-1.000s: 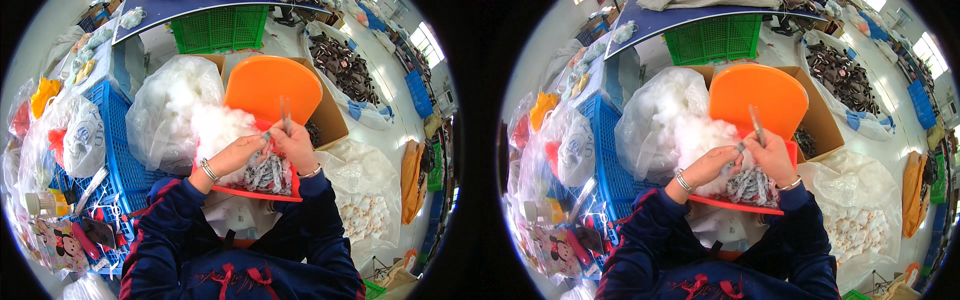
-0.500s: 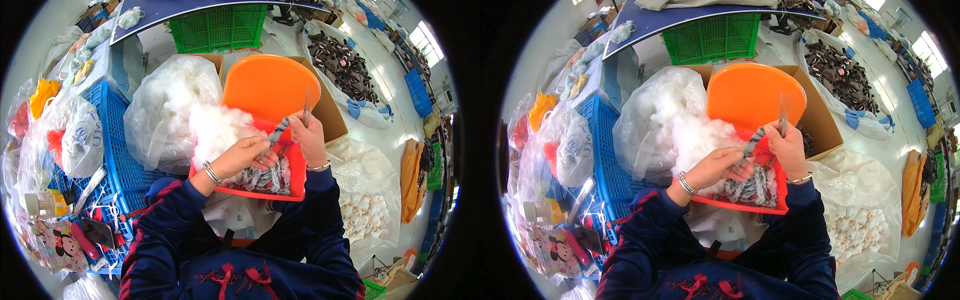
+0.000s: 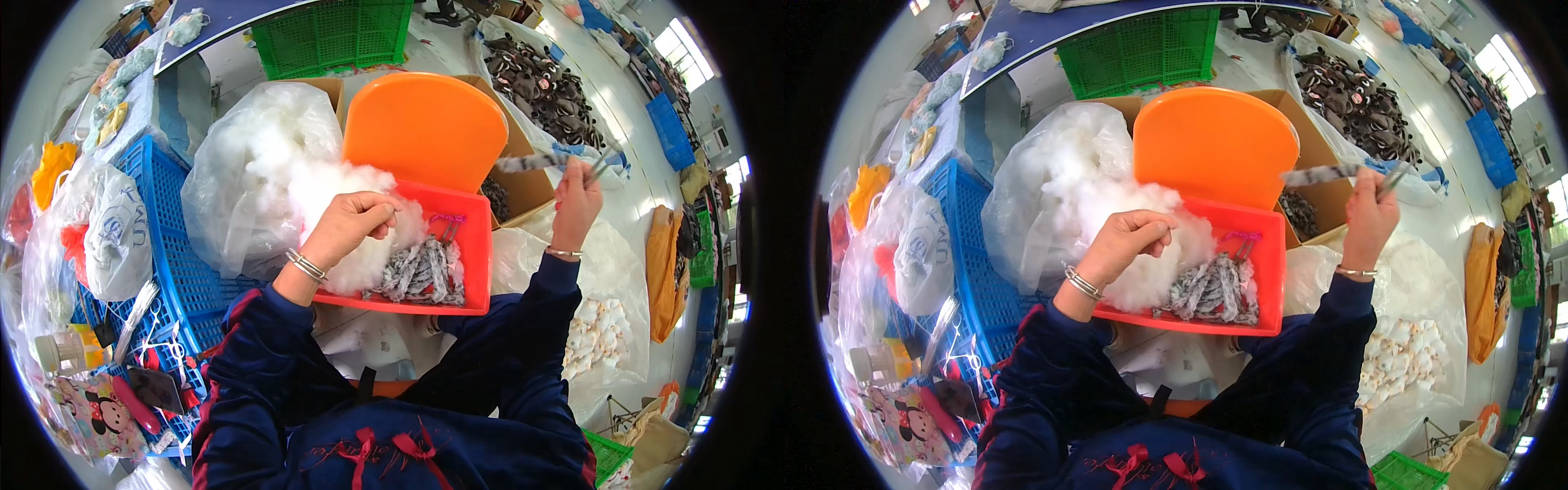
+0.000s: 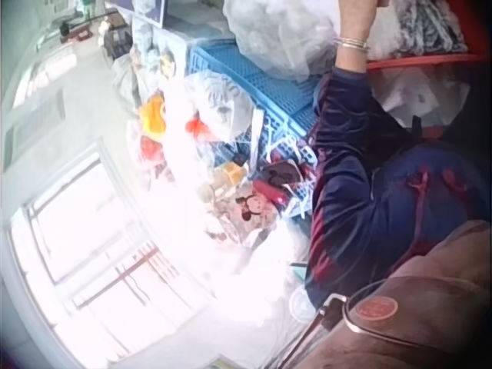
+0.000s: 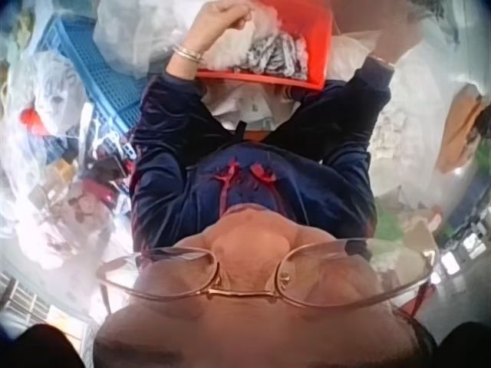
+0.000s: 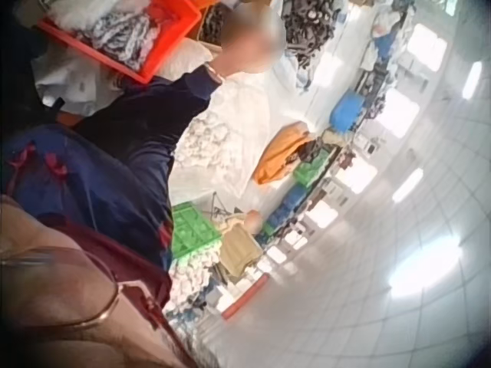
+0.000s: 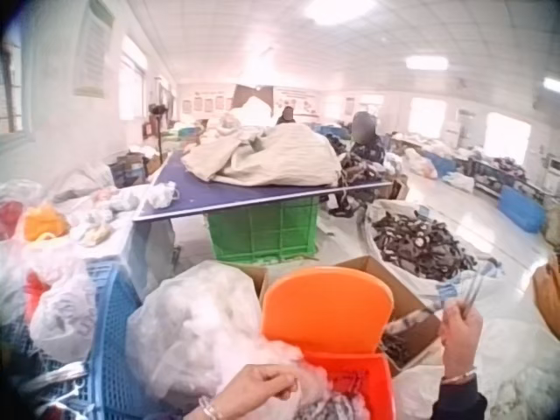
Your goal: The person repeatedly inserts white cotton-like filling into a gray textile strip using a metal hook tool. The person holds the textile in one hand and uses the hook to pull and pack the filling into the strip, then places the stuffed portion into a red tray.
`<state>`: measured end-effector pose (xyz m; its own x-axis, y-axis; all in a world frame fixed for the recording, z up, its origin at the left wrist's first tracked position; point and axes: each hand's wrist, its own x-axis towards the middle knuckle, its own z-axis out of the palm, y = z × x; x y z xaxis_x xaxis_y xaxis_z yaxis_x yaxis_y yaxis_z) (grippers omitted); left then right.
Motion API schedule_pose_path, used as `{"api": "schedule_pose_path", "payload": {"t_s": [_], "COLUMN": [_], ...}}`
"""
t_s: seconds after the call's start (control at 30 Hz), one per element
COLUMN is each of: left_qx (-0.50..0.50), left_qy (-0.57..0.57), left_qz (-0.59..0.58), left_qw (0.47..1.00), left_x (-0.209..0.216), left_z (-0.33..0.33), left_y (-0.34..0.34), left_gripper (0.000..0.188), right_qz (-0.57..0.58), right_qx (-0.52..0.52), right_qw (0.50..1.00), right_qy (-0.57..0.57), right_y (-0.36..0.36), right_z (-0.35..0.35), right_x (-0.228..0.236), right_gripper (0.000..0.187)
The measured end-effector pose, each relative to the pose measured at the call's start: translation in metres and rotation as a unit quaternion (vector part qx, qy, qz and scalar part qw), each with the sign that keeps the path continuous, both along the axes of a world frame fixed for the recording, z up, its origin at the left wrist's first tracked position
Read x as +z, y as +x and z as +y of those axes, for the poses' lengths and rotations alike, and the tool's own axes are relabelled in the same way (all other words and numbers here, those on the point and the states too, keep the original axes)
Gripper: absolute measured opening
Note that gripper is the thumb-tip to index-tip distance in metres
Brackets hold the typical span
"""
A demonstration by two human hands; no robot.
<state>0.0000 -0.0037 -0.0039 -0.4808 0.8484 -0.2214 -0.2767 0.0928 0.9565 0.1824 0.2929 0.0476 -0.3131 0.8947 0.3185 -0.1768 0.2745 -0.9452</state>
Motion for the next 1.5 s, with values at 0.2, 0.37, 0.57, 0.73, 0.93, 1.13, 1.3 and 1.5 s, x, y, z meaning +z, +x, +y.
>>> {"api": "schedule_pose_path", "payload": {"t_s": [0.2,0.37,0.57,0.73,0.93,1.13,1.3,1.5], "left_qx": [-0.010,0.018,0.028,0.029,0.039,0.028,0.027,0.000], "left_qy": [-0.002,0.000,-0.003,-0.004,0.007,-0.016,-0.014,-0.031], "left_qz": [0.021,0.026,0.038,0.033,0.042,0.053,0.043,0.084], "left_qw": [1.000,1.000,0.999,0.999,0.998,0.998,0.999,0.996], "left_x": [0.006,0.001,0.000,0.003,0.005,0.002,0.002,-0.005], "left_z": [0.002,-0.001,-0.006,-0.005,-0.009,-0.007,-0.005,-0.003], "left_y": [0.000,-0.011,-0.015,-0.018,-0.022,-0.019,-0.020,-0.016], "left_gripper": [0.023,0.023,0.023,0.022,0.022,0.023,0.022,0.024], "right_qz": [-0.116,-0.309,-0.401,-0.453,-0.484,-0.429,-0.501,-0.433], "right_qx": [-0.078,0.128,0.440,0.466,0.500,0.536,0.526,0.544], "right_qw": [0.990,0.940,0.769,0.680,0.715,0.678,0.628,0.717], "right_qy": [0.019,0.072,0.232,0.339,0.068,0.262,0.279,0.049], "right_y": [0.010,-0.004,-0.033,-0.041,-0.049,-0.043,-0.035,-0.027], "right_z": [0.049,0.010,-0.071,-0.099,-0.082,-0.084,-0.065,-0.061], "right_x": [-0.016,-0.041,-0.102,-0.143,-0.074,-0.095,-0.121,-0.048], "right_gripper": [0.017,0.023,0.024,0.025,0.025,0.030,0.030,0.014]}}
